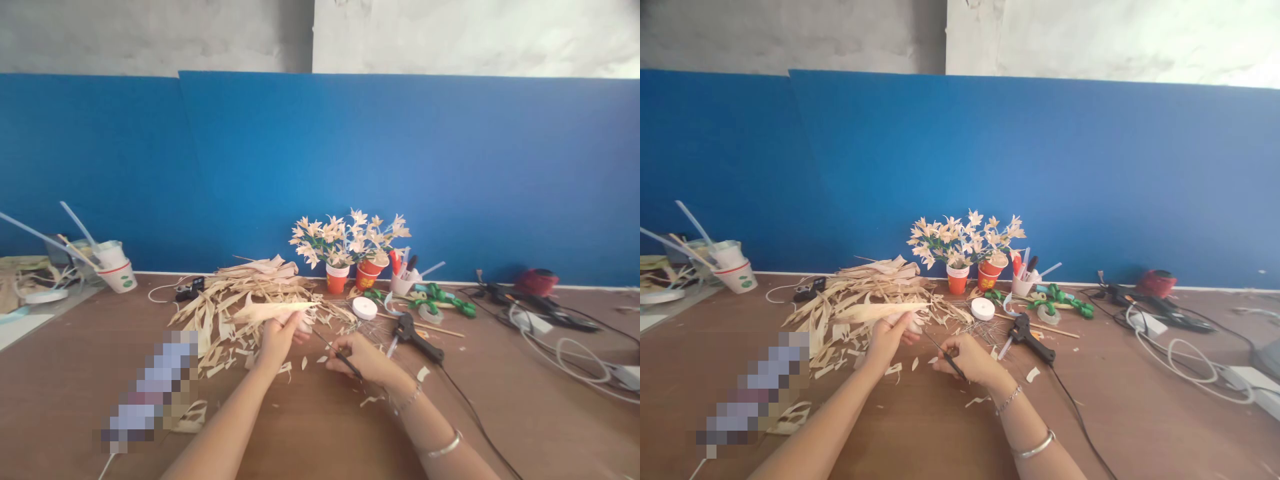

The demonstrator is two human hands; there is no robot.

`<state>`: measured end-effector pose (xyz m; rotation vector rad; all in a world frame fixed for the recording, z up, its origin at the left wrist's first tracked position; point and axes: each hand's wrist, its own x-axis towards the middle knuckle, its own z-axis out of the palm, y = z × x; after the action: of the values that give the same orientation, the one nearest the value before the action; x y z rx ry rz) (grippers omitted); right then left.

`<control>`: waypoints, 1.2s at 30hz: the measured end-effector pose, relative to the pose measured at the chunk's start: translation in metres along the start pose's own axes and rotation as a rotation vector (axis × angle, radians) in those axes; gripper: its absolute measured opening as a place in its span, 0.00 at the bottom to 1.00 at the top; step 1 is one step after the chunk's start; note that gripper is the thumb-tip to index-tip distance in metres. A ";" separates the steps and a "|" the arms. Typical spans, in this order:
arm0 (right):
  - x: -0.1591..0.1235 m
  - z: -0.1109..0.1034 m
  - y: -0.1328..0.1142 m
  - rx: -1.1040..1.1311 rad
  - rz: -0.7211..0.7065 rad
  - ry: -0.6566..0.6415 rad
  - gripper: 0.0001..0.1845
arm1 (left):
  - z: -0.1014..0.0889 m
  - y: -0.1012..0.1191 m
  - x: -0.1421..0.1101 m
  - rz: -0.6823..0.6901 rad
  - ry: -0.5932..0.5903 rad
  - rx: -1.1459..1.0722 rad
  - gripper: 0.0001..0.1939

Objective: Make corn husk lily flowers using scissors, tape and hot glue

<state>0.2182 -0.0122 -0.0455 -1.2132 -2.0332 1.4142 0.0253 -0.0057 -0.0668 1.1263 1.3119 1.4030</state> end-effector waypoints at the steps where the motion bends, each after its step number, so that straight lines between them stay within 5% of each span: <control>1: 0.000 0.000 0.001 0.000 -0.005 -0.002 0.20 | 0.001 0.000 0.000 -0.004 0.009 -0.006 0.16; 28: 0.001 0.010 0.005 0.068 0.119 0.048 0.19 | 0.008 -0.003 -0.001 -0.066 0.051 -0.125 0.17; 36: -0.004 -0.003 0.007 0.109 0.123 -0.089 0.18 | 0.002 -0.004 0.003 -0.075 0.006 -0.069 0.14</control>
<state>0.2257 -0.0124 -0.0496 -1.2690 -1.9392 1.6413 0.0269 -0.0020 -0.0705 1.0175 1.2868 1.3871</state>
